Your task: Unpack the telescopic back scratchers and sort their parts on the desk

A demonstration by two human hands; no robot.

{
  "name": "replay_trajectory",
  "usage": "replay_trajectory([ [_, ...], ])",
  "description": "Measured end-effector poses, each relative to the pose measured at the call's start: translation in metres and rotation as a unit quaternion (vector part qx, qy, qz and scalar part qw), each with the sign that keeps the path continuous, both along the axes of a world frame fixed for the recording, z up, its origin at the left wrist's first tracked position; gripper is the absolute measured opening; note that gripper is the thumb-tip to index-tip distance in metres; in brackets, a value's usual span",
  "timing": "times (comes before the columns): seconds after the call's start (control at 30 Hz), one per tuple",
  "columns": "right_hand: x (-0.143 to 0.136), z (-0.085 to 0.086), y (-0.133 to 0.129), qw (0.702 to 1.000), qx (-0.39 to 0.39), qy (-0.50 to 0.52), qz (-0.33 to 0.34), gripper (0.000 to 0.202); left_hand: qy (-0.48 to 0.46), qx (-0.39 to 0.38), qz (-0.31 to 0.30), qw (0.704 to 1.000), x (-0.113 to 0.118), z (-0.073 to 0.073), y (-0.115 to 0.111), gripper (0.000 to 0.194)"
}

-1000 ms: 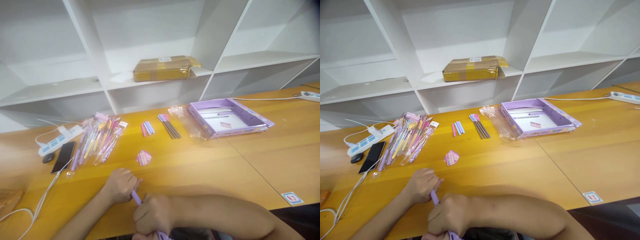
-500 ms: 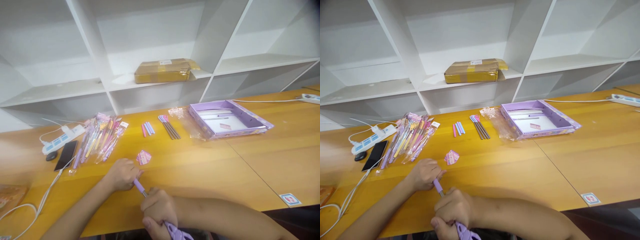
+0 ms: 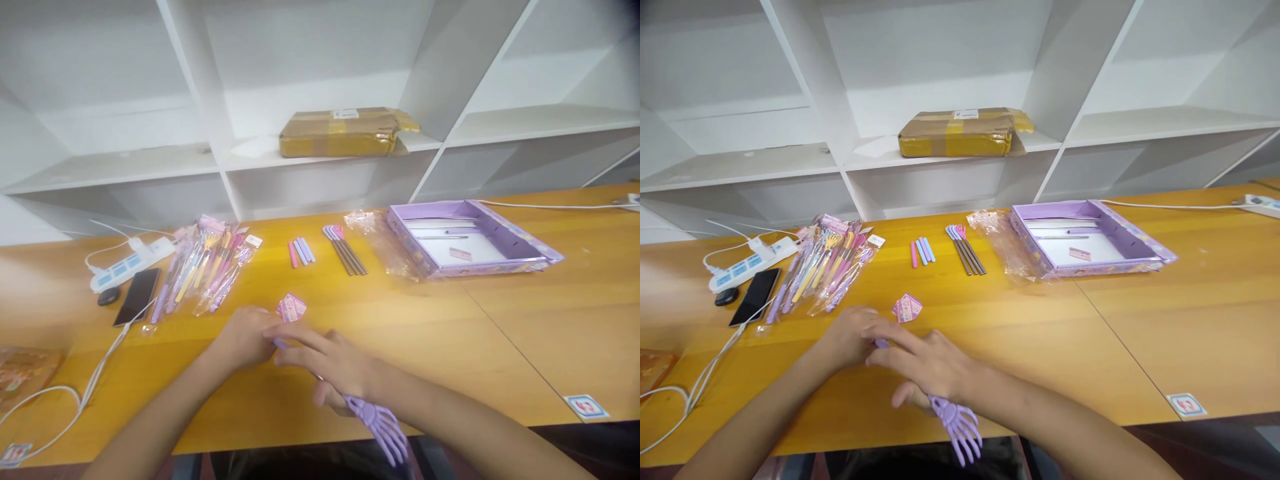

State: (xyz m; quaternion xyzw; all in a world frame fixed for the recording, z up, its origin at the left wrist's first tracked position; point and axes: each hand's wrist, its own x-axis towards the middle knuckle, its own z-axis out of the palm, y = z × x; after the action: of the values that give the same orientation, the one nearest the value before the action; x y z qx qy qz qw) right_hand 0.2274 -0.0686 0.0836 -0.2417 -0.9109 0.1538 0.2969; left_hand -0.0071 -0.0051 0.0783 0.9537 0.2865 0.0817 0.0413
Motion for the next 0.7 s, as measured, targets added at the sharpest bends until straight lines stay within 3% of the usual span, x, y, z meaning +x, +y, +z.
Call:
replay_trajectory([
  [0.07,-0.004,-0.002,0.004,1.000,-0.019,-0.018,0.002,0.057,0.022,-0.025,0.027,0.999,0.001,-0.004,-0.001,0.017],
  [0.2,-0.016,-0.009,0.003,0.999,-0.016,-0.015,0.041,0.047,0.017,-0.008,-0.018,1.000,0.003,-0.015,0.000,0.026],
  [0.33,-0.027,-0.023,0.006,0.987,-0.045,0.094,0.122,0.022,-0.032,0.018,-0.005,0.999,-0.001,-0.023,0.001,0.033],
  [0.43,-0.038,-0.034,0.012,0.966,-0.115,0.178,0.145,0.042,-0.058,0.025,-0.007,0.998,-0.005,-0.030,0.000,0.032],
  [0.53,-0.049,-0.038,0.015,0.963,-0.143,0.189,0.128,0.057,-0.089,0.079,0.005,0.993,-0.006,-0.040,0.000,0.038],
  [0.63,-0.054,-0.036,0.014,0.971,-0.134,0.162,0.111,0.055,-0.128,0.161,0.002,0.979,-0.003,-0.051,0.005,0.041],
  [0.7,-0.054,-0.037,0.012,0.983,-0.087,0.115,0.114,0.054,-0.147,0.197,-0.008,0.969,-0.001,-0.056,0.010,0.043],
])
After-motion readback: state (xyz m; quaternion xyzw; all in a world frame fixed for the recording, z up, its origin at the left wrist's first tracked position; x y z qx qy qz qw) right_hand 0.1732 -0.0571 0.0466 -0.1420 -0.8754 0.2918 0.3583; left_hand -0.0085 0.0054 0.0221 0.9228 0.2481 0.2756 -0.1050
